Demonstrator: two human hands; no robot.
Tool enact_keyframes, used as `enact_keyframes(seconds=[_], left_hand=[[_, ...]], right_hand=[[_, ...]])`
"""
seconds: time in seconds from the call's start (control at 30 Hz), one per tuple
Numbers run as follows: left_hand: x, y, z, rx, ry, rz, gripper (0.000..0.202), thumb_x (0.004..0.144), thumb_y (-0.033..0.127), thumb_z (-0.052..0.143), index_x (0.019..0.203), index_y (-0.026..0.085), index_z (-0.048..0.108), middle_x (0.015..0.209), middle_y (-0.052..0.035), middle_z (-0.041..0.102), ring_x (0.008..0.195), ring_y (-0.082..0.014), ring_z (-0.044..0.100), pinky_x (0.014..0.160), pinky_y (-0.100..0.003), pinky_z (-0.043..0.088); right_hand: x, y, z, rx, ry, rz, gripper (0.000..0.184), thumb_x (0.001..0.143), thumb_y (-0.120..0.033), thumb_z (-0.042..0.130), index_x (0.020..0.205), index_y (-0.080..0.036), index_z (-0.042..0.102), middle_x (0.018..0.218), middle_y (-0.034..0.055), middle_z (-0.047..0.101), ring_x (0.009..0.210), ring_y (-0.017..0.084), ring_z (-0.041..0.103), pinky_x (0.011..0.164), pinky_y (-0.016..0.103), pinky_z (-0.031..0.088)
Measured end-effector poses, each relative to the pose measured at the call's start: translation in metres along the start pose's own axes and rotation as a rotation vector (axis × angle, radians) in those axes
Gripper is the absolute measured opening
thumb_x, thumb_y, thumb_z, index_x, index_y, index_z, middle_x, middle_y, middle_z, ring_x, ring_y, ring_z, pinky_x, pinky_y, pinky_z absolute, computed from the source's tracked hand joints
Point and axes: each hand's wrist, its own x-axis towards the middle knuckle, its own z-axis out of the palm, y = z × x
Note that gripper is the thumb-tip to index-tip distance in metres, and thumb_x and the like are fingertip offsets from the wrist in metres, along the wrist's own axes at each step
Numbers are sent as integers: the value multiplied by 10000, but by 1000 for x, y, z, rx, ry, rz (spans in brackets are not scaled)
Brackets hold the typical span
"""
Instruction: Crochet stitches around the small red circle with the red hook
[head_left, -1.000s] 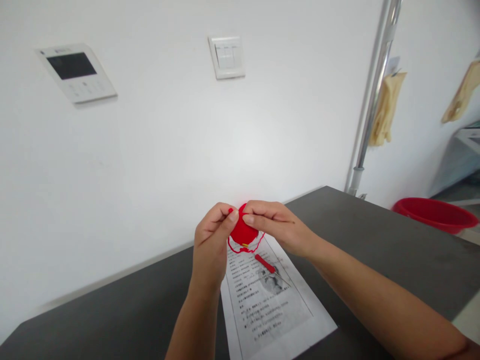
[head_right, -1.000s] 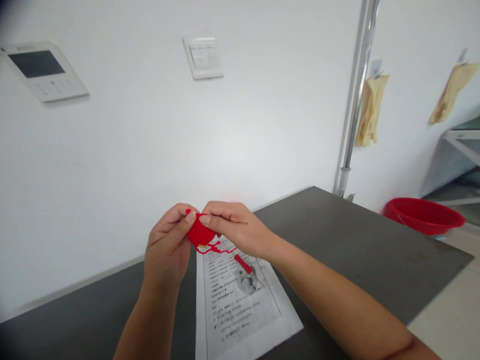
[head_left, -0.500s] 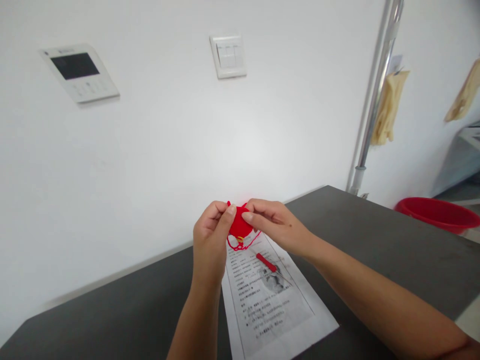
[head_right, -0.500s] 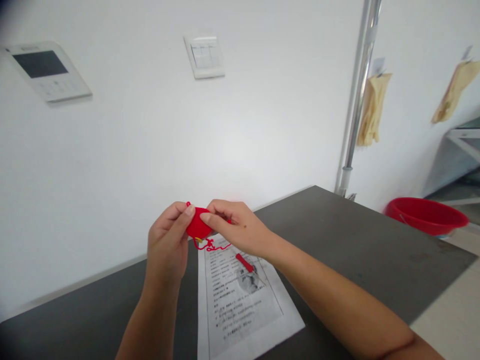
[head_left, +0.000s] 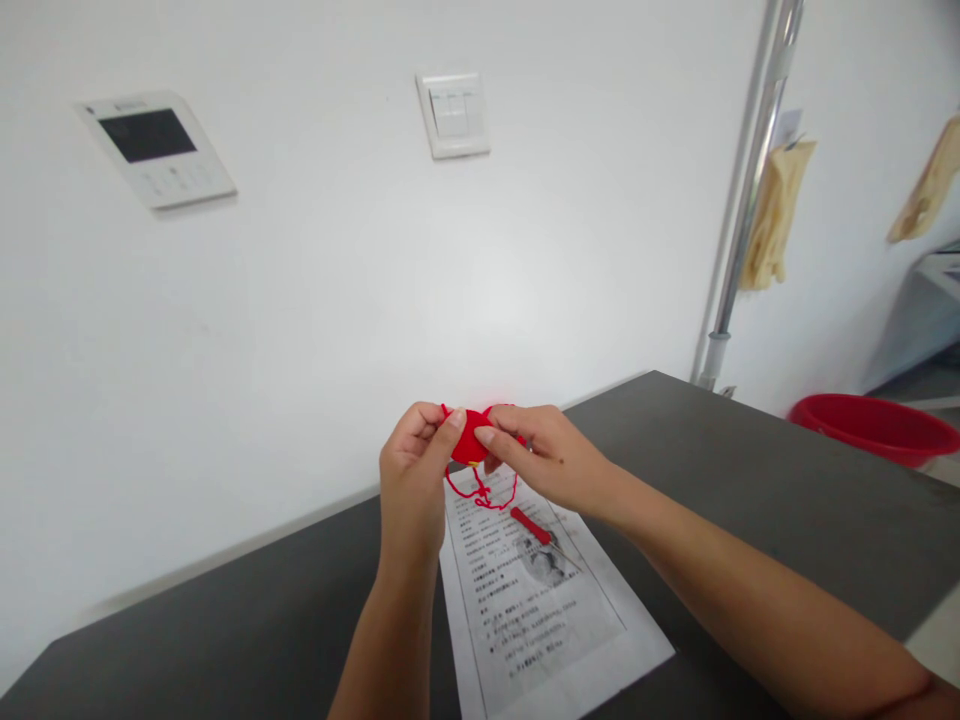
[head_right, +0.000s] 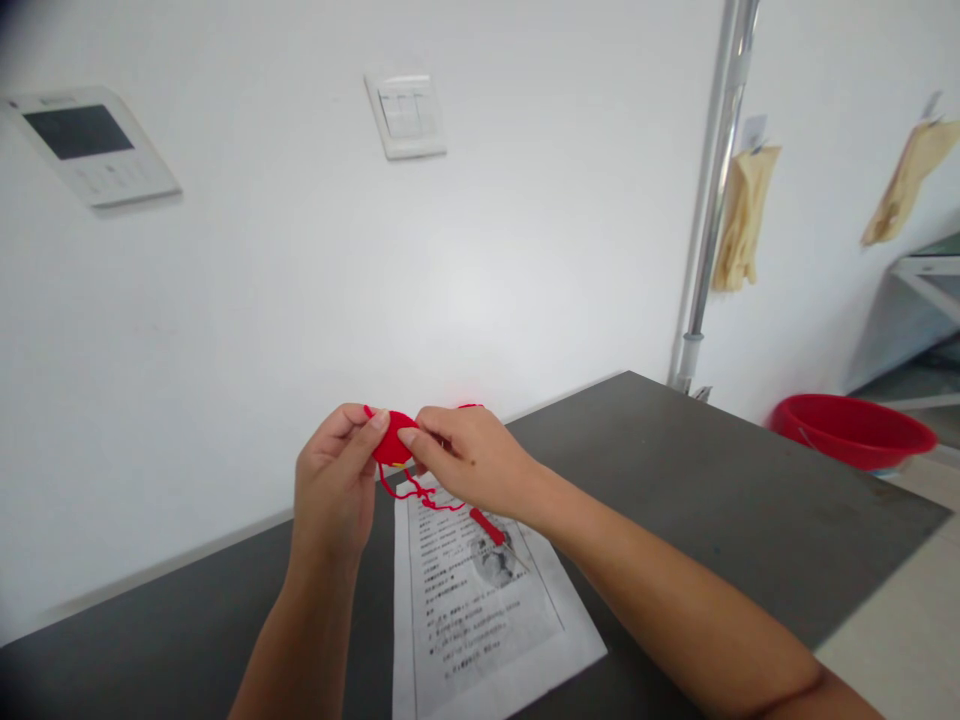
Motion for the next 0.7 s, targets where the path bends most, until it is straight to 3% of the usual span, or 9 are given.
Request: enact_keyframes(seconds=[0.23,0.47,0.6,0.7], left_hand=[[-2,-3,1,147,-103,-6,200,865,301,672,711,187,614,686,28,593,685,-138,536,679,-247,450],[-4,-8,5,114,0,-1,258,844,289,704,642,190,577,603,57,504,580,-105,444,546,-214,373],[0,-2,5,-64,-44,-68,274,829,417,719,700,180,672,612,20,599,584,-135,524,583,-253,443],[3,3,3,-57,-34,-54,360,803,508,733,685,172,683,614,3,618,586,-150,535,608,-279,464]], right_hand=[[1,3,2,29,56,12,358,1005,-327,401,669,-211,436,631,-28,490,597,123,446,602,264,344],[1,5,5,45,87,-24,376,989,-372,405,649,-214,426,608,-28,461,582,129,435,603,283,329],[0,7,4,217,47,22,403,1006,-399,383,670,-202,484,627,-18,514,591,126,480,617,280,372],[0,8,3,221,51,38,372,1006,-382,384,706,-197,504,661,-11,533,625,127,503,624,273,380]])
